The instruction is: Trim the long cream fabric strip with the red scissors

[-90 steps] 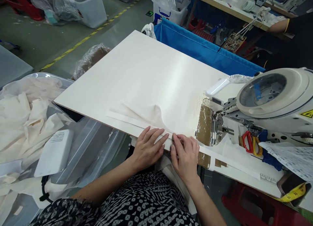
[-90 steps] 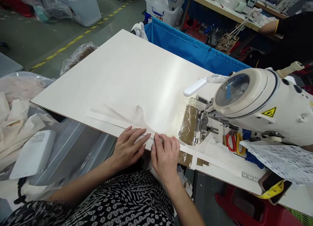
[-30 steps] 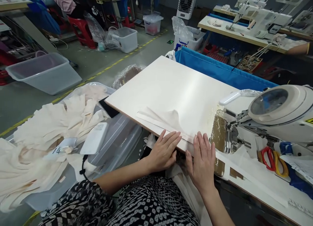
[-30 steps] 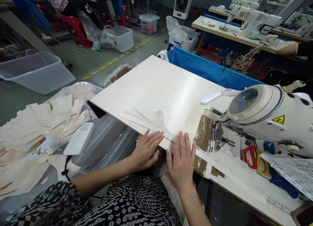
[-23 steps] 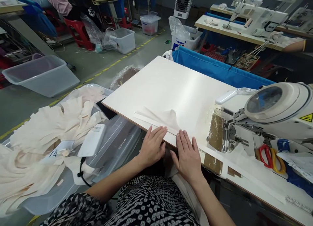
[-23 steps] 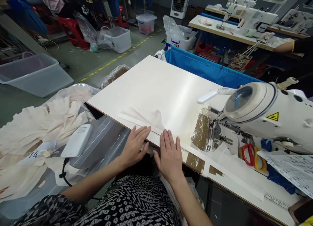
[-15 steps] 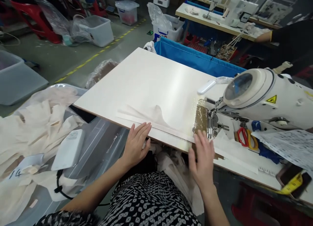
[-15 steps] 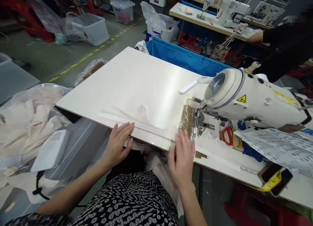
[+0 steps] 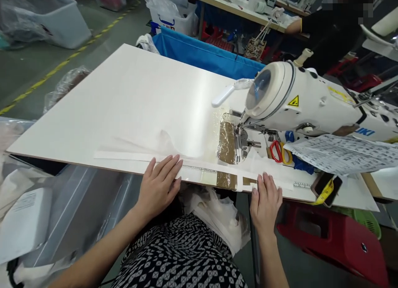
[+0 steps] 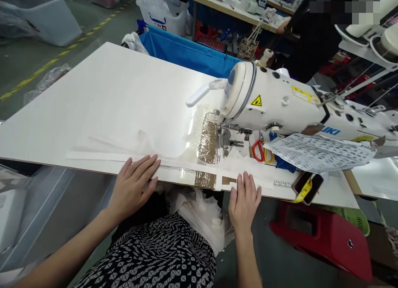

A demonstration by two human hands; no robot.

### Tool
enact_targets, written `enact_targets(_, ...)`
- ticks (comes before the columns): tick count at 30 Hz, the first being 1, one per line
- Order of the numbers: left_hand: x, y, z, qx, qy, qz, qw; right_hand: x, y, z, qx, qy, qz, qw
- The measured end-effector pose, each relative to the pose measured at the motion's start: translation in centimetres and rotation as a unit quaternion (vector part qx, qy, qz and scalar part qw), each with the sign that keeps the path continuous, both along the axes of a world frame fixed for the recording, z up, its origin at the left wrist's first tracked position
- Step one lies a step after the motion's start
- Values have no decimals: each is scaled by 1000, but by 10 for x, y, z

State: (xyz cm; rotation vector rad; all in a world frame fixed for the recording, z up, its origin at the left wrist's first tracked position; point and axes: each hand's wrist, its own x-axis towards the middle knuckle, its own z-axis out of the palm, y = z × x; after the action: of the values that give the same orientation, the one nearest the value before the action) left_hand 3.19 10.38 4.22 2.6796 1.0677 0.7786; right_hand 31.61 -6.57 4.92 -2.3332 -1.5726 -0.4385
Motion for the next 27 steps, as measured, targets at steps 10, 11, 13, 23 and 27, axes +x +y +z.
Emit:
enact_targets(10,-6,2,1,-24,2,10,1000,5,-3,-5,23,15,0,1000)
enact_targets(11,-9,3,0,-27,3,22,999,6,-4,-5,22,18,1,1000)
enact_targets(13,-16,5,-1,-27,12,66,997,6,-4,-4,19,24,4,1000)
enact_targets(23,-56,24,-8,57,18,53,997,8,-6,-4,20,30,11,999)
enact_targets(27,-68,29,-16,99,3,28,995,8,-9,-2,13,33,22,999)
